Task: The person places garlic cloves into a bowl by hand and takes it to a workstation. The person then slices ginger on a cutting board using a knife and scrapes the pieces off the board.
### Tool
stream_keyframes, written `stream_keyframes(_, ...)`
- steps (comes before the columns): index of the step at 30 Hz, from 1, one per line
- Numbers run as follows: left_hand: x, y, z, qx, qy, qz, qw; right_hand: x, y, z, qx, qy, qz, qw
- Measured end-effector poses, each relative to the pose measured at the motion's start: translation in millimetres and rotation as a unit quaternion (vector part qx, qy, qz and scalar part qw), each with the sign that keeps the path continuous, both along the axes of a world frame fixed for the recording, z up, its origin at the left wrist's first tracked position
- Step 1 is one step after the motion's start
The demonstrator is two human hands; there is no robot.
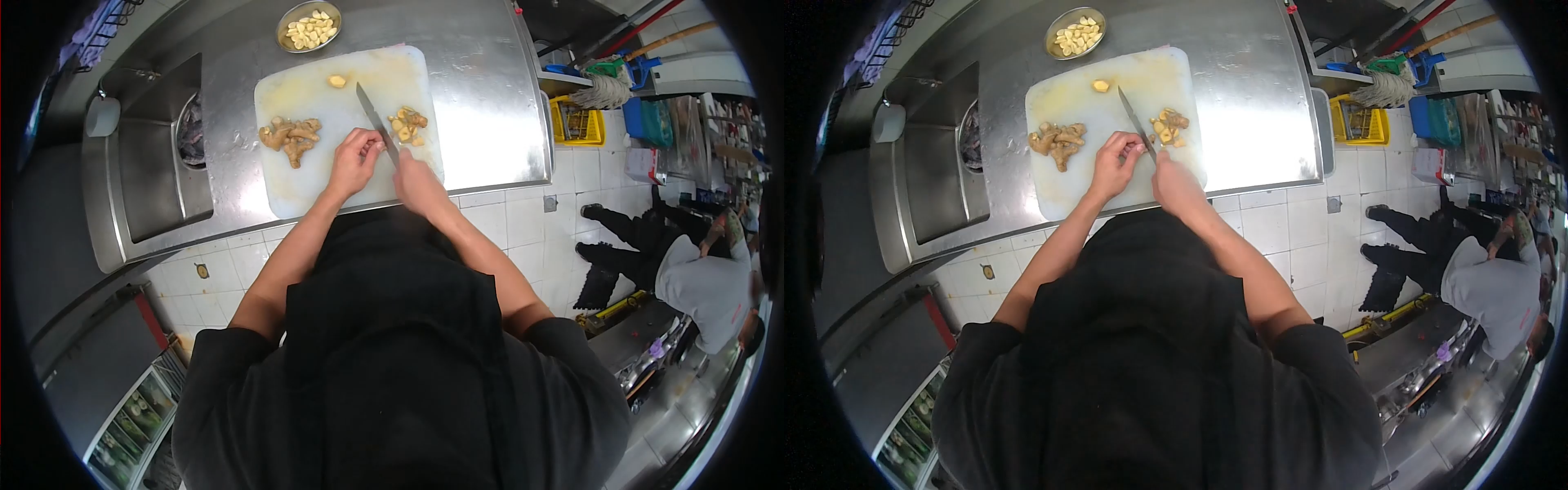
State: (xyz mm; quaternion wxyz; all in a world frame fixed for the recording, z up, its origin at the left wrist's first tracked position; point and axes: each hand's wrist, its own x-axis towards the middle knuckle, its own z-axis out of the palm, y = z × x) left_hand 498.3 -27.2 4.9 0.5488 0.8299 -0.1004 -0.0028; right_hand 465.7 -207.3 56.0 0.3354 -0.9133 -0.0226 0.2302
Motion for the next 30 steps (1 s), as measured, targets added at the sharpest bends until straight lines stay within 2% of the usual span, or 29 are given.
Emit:
stream_keyframes(1,-2,1,1,-0.003,-0.005,0.000,1.000,6,3,-6,0.039,-0.027,-0.011,0.999)
stream_keyframes(5,-12,10,7,0.010,0.000,0.013,1.000,15,-8,2,0.029,-0.046,-0.007,0.998)
stream_keyframes(7,-20,20,1,0.032,-0.025,-0.004,0.999,8,-14,16,-0.035,-0.036,-0.010,0.999)
stream_keyframes(10,-27,27,4,0.043,-0.001,-0.022,0.999,-2,-20,41,-0.052,-0.024,0.031,0.998)
stream_keyframes(17,-29,21,-4,0.055,-0.052,-0.007,0.997,-26,-20,45,-0.091,-0.017,0.082,0.992)
stream_keyframes(19,-29,20,-6,0.058,-0.064,0.003,0.996,-32,-22,48,-0.103,-0.072,0.098,0.987)
stream_keyframes(25,-28,20,-10,0.083,-0.086,0.005,0.993,-55,-22,61,-0.142,-0.090,0.132,0.977)
stream_keyframes(30,-28,21,-12,0.074,-0.059,0.013,0.995,-58,-20,63,-0.145,-0.079,0.137,0.977)
